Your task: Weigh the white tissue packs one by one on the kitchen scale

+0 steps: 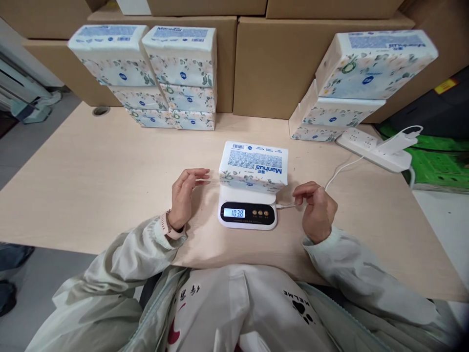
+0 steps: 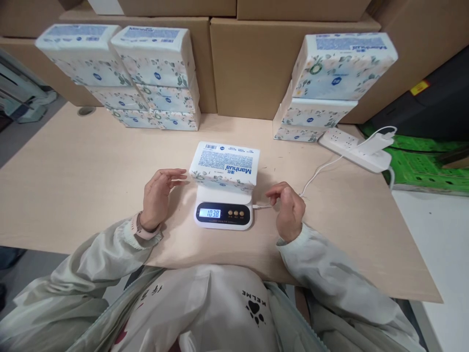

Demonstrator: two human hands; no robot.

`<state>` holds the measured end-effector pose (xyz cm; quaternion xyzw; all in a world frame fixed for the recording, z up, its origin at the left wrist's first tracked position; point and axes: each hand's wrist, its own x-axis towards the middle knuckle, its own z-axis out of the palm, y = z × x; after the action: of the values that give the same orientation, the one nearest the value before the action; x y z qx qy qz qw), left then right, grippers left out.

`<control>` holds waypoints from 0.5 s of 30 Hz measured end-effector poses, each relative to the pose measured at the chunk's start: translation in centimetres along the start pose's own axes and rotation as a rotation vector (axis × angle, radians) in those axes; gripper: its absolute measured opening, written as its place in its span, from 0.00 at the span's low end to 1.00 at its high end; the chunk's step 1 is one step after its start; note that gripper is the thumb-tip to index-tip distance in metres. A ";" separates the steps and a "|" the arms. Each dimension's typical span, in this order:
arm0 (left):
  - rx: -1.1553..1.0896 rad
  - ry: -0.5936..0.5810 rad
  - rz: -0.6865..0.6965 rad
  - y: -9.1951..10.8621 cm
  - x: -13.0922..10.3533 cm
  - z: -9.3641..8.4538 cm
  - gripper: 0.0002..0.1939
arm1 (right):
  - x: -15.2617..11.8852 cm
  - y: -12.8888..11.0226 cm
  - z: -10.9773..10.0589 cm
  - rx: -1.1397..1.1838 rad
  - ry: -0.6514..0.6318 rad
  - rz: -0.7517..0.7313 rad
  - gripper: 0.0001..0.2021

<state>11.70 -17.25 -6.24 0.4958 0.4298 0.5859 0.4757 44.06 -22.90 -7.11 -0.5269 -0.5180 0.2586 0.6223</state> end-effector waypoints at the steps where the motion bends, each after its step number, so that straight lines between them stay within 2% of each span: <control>1: 0.002 -0.024 0.005 0.0 0.0 0.0 0.21 | 0.0 0.1 0.0 0.000 -0.008 -0.007 0.28; 7: -0.088 -0.226 -0.080 0.6 -0.6 0.6 0.36 | 0.0 0.5 -0.1 -0.007 -0.058 -0.045 0.27; 15: -0.099 -0.243 -0.142 0.5 -0.3 0.4 0.39 | 0.4 0.2 -0.1 -0.112 -0.065 -0.139 0.23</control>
<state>12.07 -17.66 -5.78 0.5074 0.3733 0.5070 0.5883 44.37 -22.54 -7.17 -0.5151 -0.5867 0.2025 0.5911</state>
